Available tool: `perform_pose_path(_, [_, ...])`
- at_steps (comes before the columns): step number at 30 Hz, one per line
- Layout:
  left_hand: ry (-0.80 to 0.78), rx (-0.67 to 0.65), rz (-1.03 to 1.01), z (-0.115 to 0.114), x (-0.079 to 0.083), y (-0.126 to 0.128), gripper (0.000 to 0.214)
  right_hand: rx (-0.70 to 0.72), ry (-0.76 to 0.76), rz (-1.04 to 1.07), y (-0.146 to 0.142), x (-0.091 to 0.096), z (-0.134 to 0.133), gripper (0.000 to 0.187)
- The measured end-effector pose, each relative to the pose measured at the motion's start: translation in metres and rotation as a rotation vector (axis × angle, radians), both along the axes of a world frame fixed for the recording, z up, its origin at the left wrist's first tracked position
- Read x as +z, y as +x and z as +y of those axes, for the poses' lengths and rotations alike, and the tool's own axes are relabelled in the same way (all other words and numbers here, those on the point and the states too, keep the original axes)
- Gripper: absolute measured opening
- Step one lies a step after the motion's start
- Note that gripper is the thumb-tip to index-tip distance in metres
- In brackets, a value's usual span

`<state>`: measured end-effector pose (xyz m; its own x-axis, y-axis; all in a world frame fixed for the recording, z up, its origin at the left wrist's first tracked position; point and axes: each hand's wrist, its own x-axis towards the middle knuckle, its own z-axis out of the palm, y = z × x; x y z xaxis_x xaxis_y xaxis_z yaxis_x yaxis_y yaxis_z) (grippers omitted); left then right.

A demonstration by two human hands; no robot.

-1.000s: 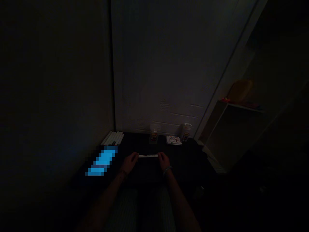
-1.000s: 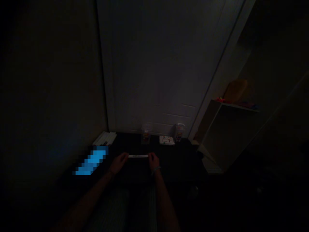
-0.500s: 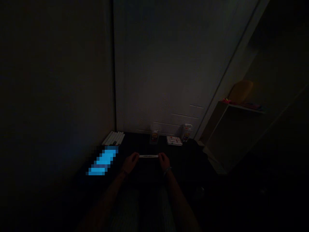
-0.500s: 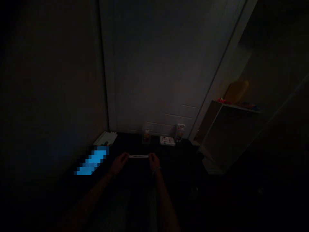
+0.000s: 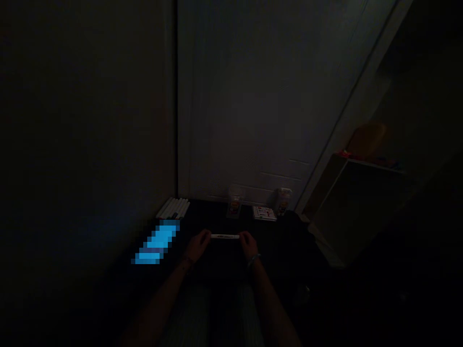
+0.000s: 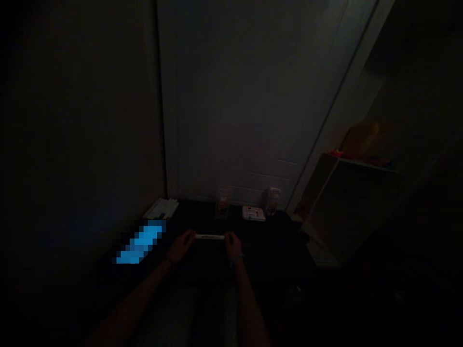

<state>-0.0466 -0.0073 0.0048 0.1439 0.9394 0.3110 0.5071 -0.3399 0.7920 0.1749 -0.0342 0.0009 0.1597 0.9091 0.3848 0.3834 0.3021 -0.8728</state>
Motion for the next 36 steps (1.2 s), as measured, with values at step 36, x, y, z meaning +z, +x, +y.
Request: perform_pose_path(36, [-0.040,0.051,0.046,-0.007,0.008,0.003,0.036,-0.037,-0.035,-0.014,0.001,-0.006,0.003,0.025])
